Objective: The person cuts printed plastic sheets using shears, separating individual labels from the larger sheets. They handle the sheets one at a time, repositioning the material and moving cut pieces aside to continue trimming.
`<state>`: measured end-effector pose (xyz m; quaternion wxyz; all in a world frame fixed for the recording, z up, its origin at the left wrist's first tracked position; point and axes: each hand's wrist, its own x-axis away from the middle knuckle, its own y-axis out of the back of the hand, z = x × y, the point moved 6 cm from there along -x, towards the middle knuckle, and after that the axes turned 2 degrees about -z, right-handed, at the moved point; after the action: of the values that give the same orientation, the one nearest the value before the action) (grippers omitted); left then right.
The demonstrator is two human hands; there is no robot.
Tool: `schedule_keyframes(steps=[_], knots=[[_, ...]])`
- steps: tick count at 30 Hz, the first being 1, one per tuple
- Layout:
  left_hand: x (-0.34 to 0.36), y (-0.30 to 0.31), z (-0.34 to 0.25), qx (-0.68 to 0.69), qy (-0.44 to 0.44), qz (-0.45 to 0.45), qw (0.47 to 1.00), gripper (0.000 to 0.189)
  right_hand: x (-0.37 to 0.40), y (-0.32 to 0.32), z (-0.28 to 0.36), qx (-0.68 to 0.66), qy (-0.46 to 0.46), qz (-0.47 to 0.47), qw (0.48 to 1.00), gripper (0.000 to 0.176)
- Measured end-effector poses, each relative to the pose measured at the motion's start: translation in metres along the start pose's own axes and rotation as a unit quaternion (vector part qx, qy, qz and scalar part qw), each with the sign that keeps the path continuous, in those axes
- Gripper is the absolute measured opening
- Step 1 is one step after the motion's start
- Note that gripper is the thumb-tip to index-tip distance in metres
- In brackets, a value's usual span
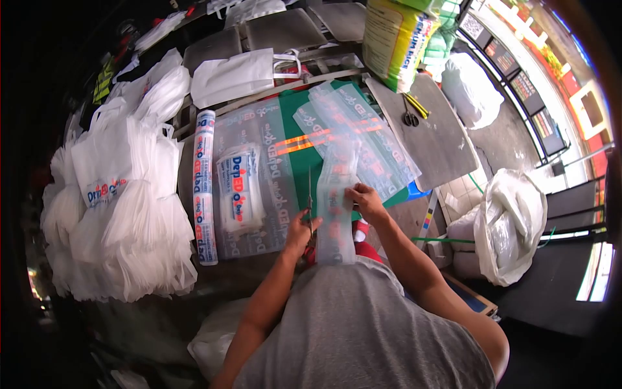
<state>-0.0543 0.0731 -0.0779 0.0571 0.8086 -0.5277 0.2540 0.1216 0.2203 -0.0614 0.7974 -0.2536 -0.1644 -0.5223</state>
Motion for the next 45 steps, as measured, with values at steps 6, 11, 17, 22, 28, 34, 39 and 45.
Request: schedule_keyframes(steps=[6,11,17,22,28,34,39,45], knots=[[0.013,-0.014,-0.095,0.149,-0.072,0.058,0.985,0.070,0.063,-0.036,0.099,0.031,0.126,0.104,0.986,0.012],[0.048,-0.023,-0.164,0.088,-0.174,0.121,0.973,0.070,0.101,-0.056,0.139,0.073,0.225,0.134,0.962,0.018],[0.090,-0.033,-0.211,0.083,-0.261,0.081,0.958,0.066,0.143,-0.086,0.169,0.108,0.297,0.096,0.944,0.023],[0.099,-0.028,-0.218,0.091,-0.286,0.074,0.951,0.068,0.162,-0.096,0.176,0.110,0.315,0.094,0.938,0.024],[0.109,-0.023,-0.223,0.084,-0.295,0.066,0.949,0.069,0.168,-0.103,0.172,0.093,0.328,0.098,0.935,0.025],[0.115,-0.022,-0.225,0.110,-0.274,0.062,0.953,0.067,0.172,-0.106,0.168,0.081,0.324,0.101,0.937,0.026],[0.117,-0.019,-0.227,0.093,-0.289,0.059,0.951,0.068,0.172,-0.105,0.164,0.078,0.315,0.096,0.941,0.027],[0.119,-0.020,-0.225,0.082,-0.290,0.062,0.952,0.070,0.179,-0.105,0.165,0.068,0.320,0.089,0.941,0.025]])
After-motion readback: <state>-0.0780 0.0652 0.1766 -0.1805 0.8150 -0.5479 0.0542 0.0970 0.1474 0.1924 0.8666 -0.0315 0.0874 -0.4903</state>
